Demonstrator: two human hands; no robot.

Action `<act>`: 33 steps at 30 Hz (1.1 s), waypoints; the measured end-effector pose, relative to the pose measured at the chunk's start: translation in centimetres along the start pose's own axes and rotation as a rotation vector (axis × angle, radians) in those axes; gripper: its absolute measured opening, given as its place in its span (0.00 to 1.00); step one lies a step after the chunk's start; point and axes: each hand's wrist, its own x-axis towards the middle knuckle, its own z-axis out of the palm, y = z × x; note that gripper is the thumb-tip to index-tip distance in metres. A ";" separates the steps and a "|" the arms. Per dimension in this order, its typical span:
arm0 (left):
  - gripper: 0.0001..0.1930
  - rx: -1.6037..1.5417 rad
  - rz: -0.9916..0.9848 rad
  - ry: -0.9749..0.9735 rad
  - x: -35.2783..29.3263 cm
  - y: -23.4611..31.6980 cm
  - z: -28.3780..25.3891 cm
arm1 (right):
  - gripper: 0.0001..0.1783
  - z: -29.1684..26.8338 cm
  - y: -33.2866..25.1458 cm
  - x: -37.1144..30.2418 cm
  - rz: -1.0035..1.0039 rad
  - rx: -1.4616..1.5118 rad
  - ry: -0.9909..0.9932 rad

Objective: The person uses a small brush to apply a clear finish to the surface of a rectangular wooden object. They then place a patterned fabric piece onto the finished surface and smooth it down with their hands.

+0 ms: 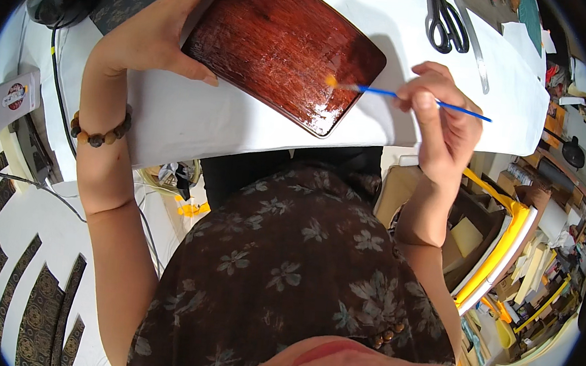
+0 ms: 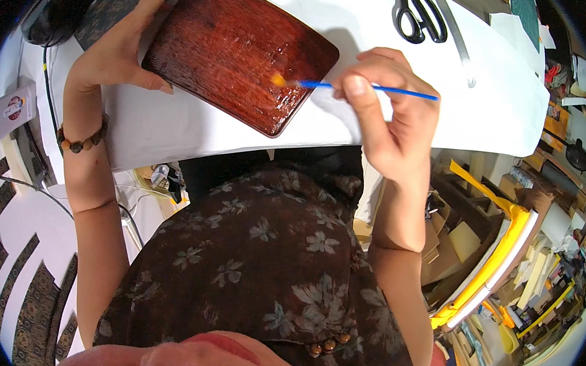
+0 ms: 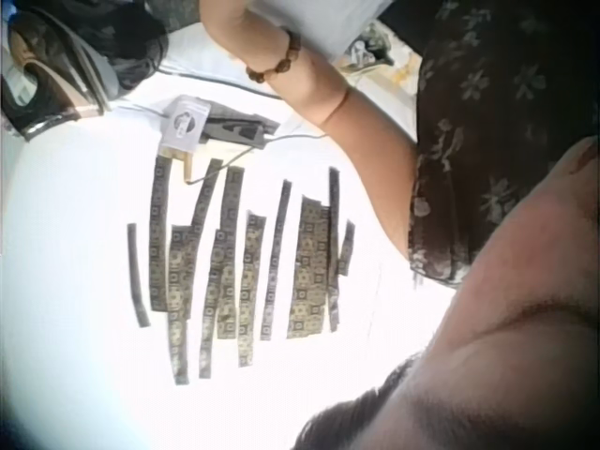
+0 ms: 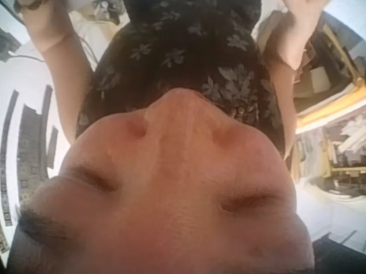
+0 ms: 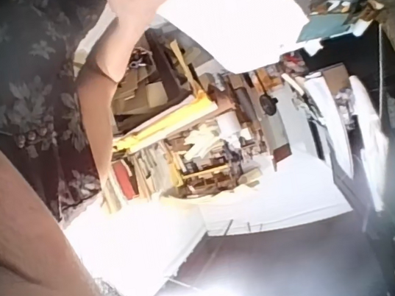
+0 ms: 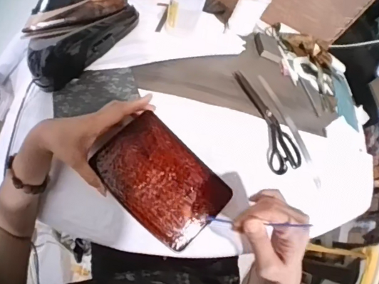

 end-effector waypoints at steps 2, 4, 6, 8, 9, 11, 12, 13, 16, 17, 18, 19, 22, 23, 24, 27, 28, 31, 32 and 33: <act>0.77 0.023 0.021 -0.006 0.3 0.1 0.0 | 0.06 0.0 -0.4 -0.1 -0.006 0.048 0.072; 0.77 0.003 0.027 -0.001 0.3 0.0 0.0 | 0.07 1.4 0.2 1.0 0.012 0.029 0.078; 0.77 -0.061 0.017 0.016 0.0 -0.2 0.3 | 0.08 1.5 0.8 1.0 0.008 0.001 0.044; 0.78 -0.073 0.014 0.012 0.0 -0.5 0.3 | 0.07 -0.2 0.6 0.2 0.012 -0.031 0.035; 0.78 -0.079 0.012 0.010 0.0 -0.5 0.3 | 0.07 -0.2 0.7 0.2 0.007 -0.010 0.052; 0.78 -0.053 -0.012 0.003 0.1 -0.3 0.2 | 0.06 0.1 0.3 0.5 0.003 0.030 0.092; 0.78 -0.040 -0.025 -0.001 0.1 -0.1 0.2 | 0.07 1.0 0.3 1.1 0.014 0.062 0.110; 0.78 -0.029 -0.027 -0.003 0.1 0.0 0.1 | 0.07 1.6 0.4 1.6 0.024 0.093 0.127; 0.78 -0.026 -0.038 -0.001 0.0 0.0 0.2 | 0.06 -0.1 1.2 0.3 -0.005 -0.022 0.065; 0.78 -0.046 -0.046 0.005 0.0 -0.1 0.4 | 0.06 -0.7 1.0 0.0 -0.011 -0.033 0.048; 0.78 -0.066 -0.052 0.010 0.0 -0.3 0.5 | 0.06 -1.1 0.8 0.0 -0.015 -0.059 0.039; 0.78 -0.028 -0.044 -0.001 0.2 0.0 0.3 | 0.06 -0.7 0.6 0.4 -0.007 -0.031 0.073; 0.78 0.040 -0.043 -0.013 0.1 0.6 -0.2 | 0.08 1.3 1.2 1.9 -0.003 0.005 0.105; 0.78 0.032 -0.039 -0.008 0.0 0.5 -0.2 | 0.08 0.9 1.2 1.4 0.031 0.008 0.084; 0.78 0.024 -0.036 -0.002 -0.1 0.5 -0.1 | 0.09 -0.1 1.1 0.5 0.064 0.012 0.063; 0.78 -0.032 -0.028 0.012 0.0 -0.2 0.1 | 0.11 -0.8 0.6 0.5 0.049 0.020 0.057; 0.78 -0.019 -0.028 0.002 0.3 -0.2 0.2 | 0.11 0.0 0.6 1.0 0.037 0.030 0.077; 0.77 0.002 -0.038 -0.006 0.2 0.3 0.1 | 0.12 0.8 1.1 1.7 0.065 -0.022 0.061; 0.77 -0.006 -0.040 -0.001 0.1 0.3 0.1 | 0.12 0.1 1.3 1.2 0.086 -0.013 0.044; 0.77 -0.015 -0.042 0.003 0.0 0.4 0.1 | 0.12 -0.6 1.3 0.8 0.107 -0.003 0.027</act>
